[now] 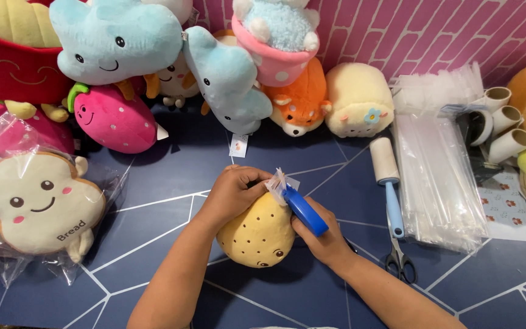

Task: The person labels a burger plush toy using a blue tool and then places the plush toy into a clear plastic bag.

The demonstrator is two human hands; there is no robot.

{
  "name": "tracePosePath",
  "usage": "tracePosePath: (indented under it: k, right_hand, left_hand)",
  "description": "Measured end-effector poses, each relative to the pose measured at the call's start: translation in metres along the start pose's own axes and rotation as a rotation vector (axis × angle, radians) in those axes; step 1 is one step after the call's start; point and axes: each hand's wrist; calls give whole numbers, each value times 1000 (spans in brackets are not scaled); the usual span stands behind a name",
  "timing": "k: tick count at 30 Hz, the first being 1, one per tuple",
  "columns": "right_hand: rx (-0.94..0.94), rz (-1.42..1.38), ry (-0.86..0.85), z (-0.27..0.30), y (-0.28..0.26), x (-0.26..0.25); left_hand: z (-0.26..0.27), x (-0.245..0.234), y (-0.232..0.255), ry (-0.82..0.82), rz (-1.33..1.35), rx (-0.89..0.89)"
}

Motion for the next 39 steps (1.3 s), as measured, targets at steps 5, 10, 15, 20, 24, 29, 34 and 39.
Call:
tracePosePath:
  k: [5, 10, 15, 20, 24, 29, 34, 39]
  right_hand:
    - [-14, 54, -5, -3, -22, -2]
    - [-53, 111, -13, -9, -13, 1]
    - [-66, 170, -2, -12, -11, 6]
    - [-50, 203, 12, -12, 1, 6]
    - [-63, 205, 21, -13, 10, 6]
    - [-73, 175, 30, -12, 15, 7]
    - [-93, 179, 51, -9, 41, 13]
    - [-120, 152, 79, -15, 50, 15]
  left_hand:
    - [-1, 1, 0, -3, -10, 0]
    - [-6, 3, -26, -4, 6, 11]
    - [-3, -1, -21, 10, 70, 53]
    - [-4, 0, -25, 14, 73, 80]
    - [-3, 0, -20, 31, 60, 111]
    - [-4, 3, -29, 34, 44, 107]
    - [-3, 0, -13, 41, 12, 115]
    - [-5, 0, -8, 52, -10, 88]
Point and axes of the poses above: each hand's wrist, its own z-axis away from the middle knuckle, its own x-axis out of the palm, y = z × x, and after that the axes turned 11 degrees about -y, right-handed
